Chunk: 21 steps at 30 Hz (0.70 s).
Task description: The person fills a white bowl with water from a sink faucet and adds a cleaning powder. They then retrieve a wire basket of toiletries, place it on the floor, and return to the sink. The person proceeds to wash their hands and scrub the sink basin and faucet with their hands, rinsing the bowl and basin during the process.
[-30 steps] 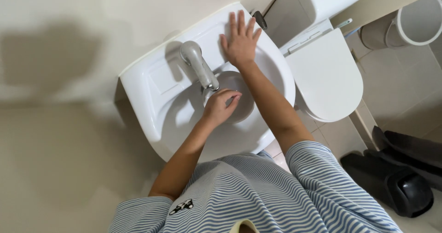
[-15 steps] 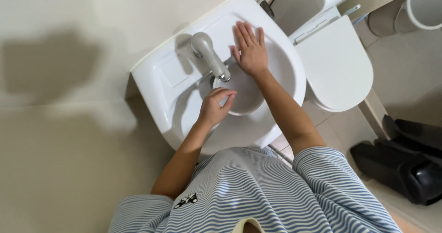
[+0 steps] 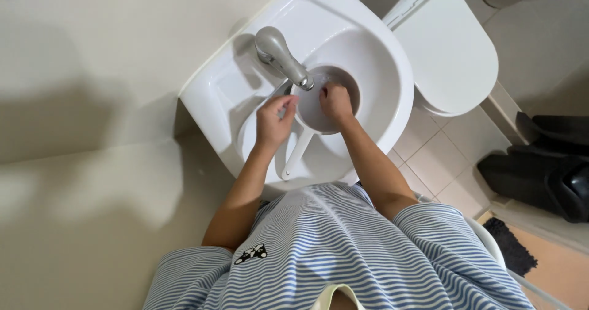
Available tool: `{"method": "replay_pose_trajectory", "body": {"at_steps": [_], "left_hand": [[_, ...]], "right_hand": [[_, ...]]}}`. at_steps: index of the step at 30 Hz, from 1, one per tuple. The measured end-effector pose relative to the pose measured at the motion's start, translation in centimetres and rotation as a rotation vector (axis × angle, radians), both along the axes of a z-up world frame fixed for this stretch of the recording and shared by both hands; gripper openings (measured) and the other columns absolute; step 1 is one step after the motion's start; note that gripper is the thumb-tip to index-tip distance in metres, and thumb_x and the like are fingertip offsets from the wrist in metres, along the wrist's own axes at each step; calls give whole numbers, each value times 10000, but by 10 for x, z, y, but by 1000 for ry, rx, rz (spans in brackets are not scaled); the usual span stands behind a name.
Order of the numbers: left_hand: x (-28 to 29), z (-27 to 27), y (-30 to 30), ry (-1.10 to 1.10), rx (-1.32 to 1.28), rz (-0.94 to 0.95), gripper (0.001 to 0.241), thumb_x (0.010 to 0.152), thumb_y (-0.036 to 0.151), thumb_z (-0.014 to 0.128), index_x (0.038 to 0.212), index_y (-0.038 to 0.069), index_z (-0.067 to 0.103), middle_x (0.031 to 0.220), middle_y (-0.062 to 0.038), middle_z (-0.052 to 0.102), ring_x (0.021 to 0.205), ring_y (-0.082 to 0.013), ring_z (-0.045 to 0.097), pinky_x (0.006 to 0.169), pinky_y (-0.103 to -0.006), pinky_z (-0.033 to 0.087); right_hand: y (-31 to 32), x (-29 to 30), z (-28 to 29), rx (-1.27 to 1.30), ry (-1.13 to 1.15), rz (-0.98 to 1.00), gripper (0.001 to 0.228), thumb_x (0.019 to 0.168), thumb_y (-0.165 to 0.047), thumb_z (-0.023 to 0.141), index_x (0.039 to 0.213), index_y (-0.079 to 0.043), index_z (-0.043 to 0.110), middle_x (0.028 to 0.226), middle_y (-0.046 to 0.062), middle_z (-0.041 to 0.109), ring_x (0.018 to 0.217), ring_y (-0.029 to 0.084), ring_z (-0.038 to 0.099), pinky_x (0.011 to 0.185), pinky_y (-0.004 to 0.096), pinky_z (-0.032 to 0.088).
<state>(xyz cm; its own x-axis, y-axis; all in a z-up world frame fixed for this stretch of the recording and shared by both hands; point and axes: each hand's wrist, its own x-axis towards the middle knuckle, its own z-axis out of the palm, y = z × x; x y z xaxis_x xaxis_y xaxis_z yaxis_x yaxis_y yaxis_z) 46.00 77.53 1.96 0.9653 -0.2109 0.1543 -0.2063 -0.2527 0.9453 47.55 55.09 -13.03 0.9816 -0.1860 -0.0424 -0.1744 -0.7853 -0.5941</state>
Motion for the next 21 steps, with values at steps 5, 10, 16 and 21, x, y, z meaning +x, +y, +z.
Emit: {"method": "replay_pose_trajectory", "body": {"at_steps": [5,10,16,21], "left_hand": [[19,6,9,-41,-98,123,137,1000,82,669,1090,17,750,993,-96,765,832,-152,700,730,-286,557],[31,2,20,-25,-237,199,135,1052,86,639,1088,-2,735,977,-69,760,880,-113,704,814,-268,573],[52,-2,19,-85,-380,244,155,1084,25,596,1211,-22,671,1155,-94,711,1077,-141,691,971,-288,567],[68,-7,24,-83,-389,289,256,1089,-6,517,1312,-14,644,1266,-109,673,1170,-160,660,1020,-297,544]], "right_hand": [[-9,5,-22,308,348,-145,176,914,-146,681,870,22,709,823,209,689,722,335,650,697,443,523],[-17,30,87,1149,539,-302,255,1008,-230,603,862,-25,640,749,79,639,630,190,619,613,333,553],[42,40,229,1322,109,101,192,1089,-130,548,1028,15,657,917,104,688,816,220,662,752,346,576],[97,50,203,31,-413,546,423,892,29,572,1298,-16,679,1358,146,664,1377,392,572,1099,496,533]]}}
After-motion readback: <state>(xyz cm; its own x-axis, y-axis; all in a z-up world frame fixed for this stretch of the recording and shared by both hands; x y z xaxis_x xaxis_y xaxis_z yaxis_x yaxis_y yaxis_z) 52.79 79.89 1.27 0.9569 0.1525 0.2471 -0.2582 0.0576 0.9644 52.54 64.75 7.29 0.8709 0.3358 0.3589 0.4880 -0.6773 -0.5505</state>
